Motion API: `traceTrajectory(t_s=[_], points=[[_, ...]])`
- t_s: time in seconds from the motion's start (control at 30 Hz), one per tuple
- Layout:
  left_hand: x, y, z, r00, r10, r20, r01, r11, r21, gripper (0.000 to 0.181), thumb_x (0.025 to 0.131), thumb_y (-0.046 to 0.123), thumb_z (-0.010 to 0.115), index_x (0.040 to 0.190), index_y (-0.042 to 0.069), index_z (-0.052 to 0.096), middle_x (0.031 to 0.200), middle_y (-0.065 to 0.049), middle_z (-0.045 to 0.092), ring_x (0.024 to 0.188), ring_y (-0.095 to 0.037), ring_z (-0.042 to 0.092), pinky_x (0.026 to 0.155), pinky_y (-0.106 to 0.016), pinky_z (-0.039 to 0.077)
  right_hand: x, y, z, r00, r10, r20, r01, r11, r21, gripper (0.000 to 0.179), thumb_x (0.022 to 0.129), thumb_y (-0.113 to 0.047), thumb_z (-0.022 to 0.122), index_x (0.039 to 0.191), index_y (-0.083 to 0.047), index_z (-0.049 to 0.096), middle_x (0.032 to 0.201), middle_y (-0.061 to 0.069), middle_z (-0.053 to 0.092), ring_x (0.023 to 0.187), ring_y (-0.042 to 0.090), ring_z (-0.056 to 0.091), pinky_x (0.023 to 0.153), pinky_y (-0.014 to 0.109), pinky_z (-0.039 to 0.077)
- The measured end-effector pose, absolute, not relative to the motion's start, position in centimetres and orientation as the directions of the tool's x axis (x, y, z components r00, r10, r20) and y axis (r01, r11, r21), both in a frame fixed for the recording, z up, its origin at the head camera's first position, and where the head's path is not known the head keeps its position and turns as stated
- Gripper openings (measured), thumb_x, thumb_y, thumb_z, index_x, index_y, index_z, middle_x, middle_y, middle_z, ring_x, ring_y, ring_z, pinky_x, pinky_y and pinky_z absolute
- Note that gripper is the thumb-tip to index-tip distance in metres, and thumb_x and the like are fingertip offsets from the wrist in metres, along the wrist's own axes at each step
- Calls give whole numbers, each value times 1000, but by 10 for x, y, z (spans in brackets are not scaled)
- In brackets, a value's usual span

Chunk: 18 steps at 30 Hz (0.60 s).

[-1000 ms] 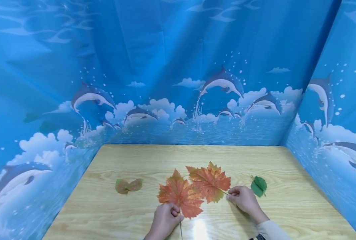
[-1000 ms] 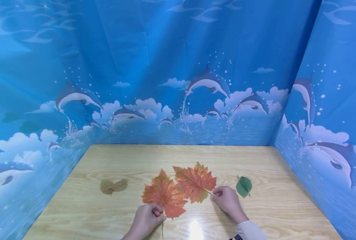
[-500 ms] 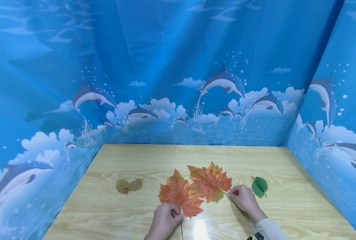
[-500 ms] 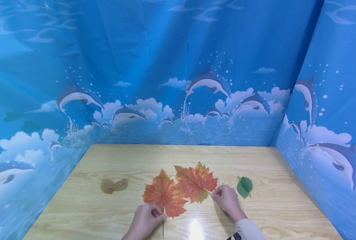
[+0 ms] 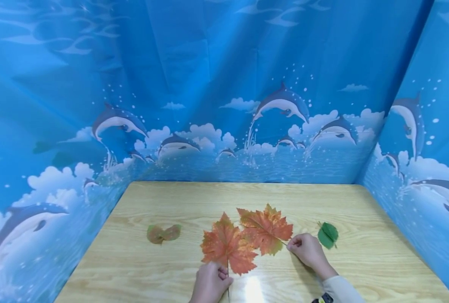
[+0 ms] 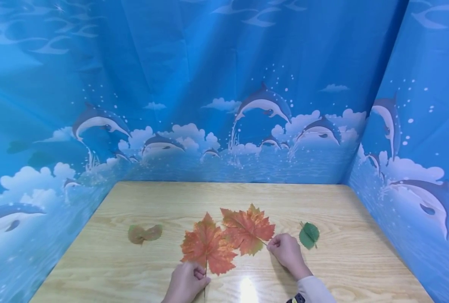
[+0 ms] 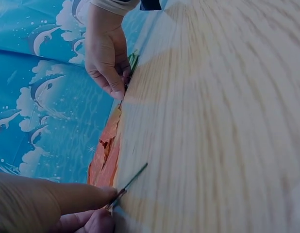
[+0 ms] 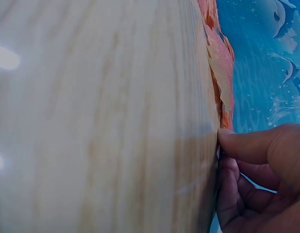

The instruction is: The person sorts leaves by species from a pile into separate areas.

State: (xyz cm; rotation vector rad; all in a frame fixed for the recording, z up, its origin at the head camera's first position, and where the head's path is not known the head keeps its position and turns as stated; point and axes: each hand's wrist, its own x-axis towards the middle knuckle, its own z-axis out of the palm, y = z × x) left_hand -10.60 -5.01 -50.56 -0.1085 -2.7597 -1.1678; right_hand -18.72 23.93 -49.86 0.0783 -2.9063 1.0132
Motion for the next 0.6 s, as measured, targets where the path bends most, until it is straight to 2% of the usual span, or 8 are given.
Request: traceTrajectory(t_s=[0.33,0.6], points=[[-103,-50,-505,-988,-96,120,28,658,753,16,61,0,75,66,14,69,57,12,60,52,1,52,50,-18,44,-187,240,-500,-996,-14,83,-63,785,-616,10,77,-8,76,70,-10,69,65,-5,63,62,9,57,61,28,47],[-102,-46,-498,-988,-106,111,-2,731,683,18,59,0,76,63,15,67,57,10,58,54,-3,51,51,-21,44,-187,240,-501,-997,-14,80,-61,779,-624,10,77,-7,75,70,-11,69,65,-5,64,62,9,57,61,28,47]])
